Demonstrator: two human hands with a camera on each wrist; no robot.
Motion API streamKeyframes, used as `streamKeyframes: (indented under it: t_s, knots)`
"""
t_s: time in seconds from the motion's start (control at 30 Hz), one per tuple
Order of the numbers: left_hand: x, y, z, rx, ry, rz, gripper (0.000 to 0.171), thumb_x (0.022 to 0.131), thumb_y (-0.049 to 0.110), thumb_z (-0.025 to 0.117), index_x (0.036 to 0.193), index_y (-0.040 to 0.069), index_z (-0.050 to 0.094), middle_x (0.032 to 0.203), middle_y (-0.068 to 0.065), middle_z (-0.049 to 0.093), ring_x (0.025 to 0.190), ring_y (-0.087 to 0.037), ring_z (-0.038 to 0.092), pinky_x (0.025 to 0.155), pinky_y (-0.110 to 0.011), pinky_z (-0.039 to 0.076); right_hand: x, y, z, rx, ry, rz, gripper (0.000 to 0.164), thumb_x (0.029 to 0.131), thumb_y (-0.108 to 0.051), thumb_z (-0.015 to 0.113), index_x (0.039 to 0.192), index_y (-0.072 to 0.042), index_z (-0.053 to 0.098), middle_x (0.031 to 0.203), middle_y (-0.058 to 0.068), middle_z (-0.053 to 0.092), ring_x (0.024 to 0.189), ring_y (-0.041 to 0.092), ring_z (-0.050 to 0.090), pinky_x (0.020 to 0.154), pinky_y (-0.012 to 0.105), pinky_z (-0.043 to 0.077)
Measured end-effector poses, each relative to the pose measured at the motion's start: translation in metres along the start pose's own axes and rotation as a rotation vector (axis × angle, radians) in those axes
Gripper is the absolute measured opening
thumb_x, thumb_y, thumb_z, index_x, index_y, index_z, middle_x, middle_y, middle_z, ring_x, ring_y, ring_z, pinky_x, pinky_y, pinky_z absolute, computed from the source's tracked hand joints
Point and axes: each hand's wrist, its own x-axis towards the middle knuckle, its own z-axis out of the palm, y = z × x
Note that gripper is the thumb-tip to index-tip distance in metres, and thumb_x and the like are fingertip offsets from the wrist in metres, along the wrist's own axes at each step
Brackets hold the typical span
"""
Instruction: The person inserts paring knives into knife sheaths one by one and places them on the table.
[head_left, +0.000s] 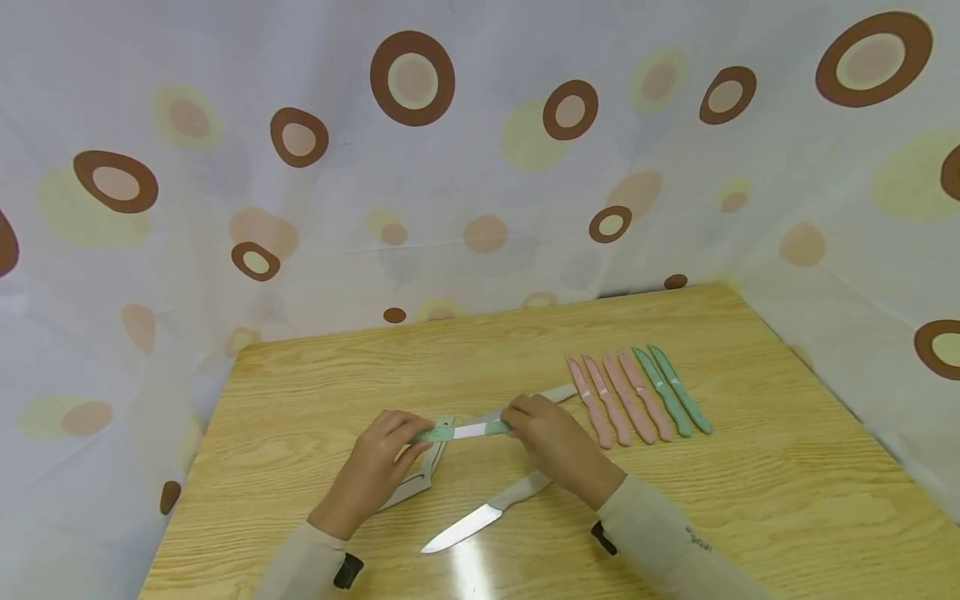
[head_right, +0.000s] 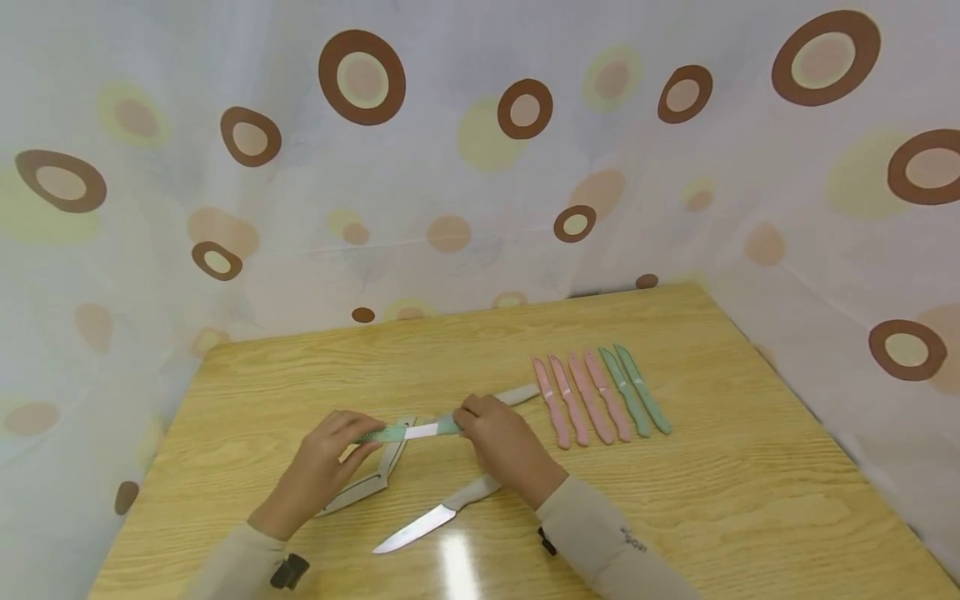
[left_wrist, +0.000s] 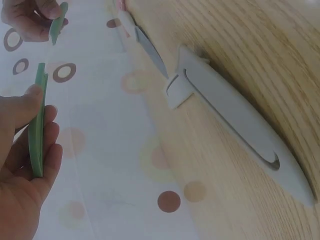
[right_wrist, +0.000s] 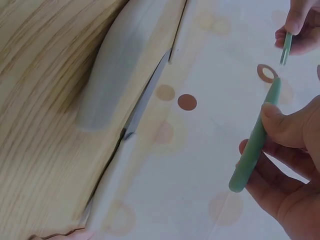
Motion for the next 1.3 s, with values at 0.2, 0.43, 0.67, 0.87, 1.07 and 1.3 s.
streamKeyframes:
  t_s: [0.2, 0.43, 0.67, 0.87, 1.07, 1.3]
  knots:
    - [0.006, 0.009, 0.007, 0.014, -0.027, 0.023, 0.025, 0.081, 0.005, 0.069, 0.105, 0.001, 0.065, 0.101, -0.002, 0.059, 0.089, -0.01, 0.05, 0.071, -0.015, 0.046, 0.005, -0.014, -0.003, -0.068, -0.02, -0.054, 0.021, 0.076, -0.005, 0.073, 0.095, 0.001, 0.067, 0.092, 0.005, 0.06, 0.079, 0.013, 0.055, 0.072, 0.017, 0.048]
    - [0.011, 0.015, 0.009, 0.03, -0.049, 0.043, 0.025, 0.083, 0.007, 0.067, 0.106, 0.0, 0.064, 0.1, -0.002, 0.057, 0.087, -0.01, 0.048, 0.07, -0.015, 0.045, 0.006, -0.018, -0.004, -0.065, -0.013, -0.046, 0.02, 0.076, -0.003, 0.073, 0.095, 0.001, 0.067, 0.092, 0.005, 0.059, 0.08, 0.014, 0.055, 0.072, 0.018, 0.048]
    - [0.011, 0.015, 0.012, 0.019, -0.066, 0.026, 0.024, 0.083, 0.008, 0.068, 0.105, 0.002, 0.064, 0.1, -0.001, 0.058, 0.086, -0.009, 0.048, 0.07, -0.014, 0.045, 0.003, -0.016, -0.001, -0.021, -0.016, -0.029, 0.02, 0.077, -0.002, 0.072, 0.096, 0.001, 0.067, 0.093, 0.005, 0.06, 0.081, 0.014, 0.057, 0.073, 0.019, 0.049]
    - [0.005, 0.012, 0.015, 0.037, -0.1, 0.005, 0.031, 0.081, 0.015, 0.071, 0.109, 0.005, 0.064, 0.106, -0.002, 0.06, 0.097, -0.013, 0.054, 0.081, -0.02, 0.047, -0.007, -0.01, 0.007, -0.045, -0.099, 0.032, 0.019, 0.076, -0.007, 0.074, 0.093, -0.003, 0.068, 0.093, 0.004, 0.062, 0.081, 0.015, 0.058, 0.072, 0.022, 0.051]
    - [-0.002, 0.003, 0.008, 0.11, -0.119, -0.11, 0.035, 0.08, 0.018, 0.072, 0.112, 0.005, 0.064, 0.108, -0.004, 0.062, 0.1, -0.017, 0.056, 0.085, -0.029, 0.048, -0.032, 0.018, 0.004, -0.09, -0.147, 0.21, 0.019, 0.074, -0.007, 0.075, 0.091, -0.007, 0.067, 0.092, 0.003, 0.061, 0.085, 0.019, 0.058, 0.071, 0.028, 0.052]
    - [-0.024, -0.007, -0.001, 0.163, -0.363, -0.318, 0.032, 0.079, 0.023, 0.073, 0.102, 0.001, 0.066, 0.101, -0.009, 0.063, 0.093, -0.023, 0.058, 0.082, -0.034, 0.05, -0.067, 0.081, -0.026, -0.043, -0.127, 0.527, 0.017, 0.077, -0.006, 0.072, 0.091, 0.003, 0.068, 0.08, 0.009, 0.062, 0.068, 0.02, 0.057, 0.06, 0.033, 0.052]
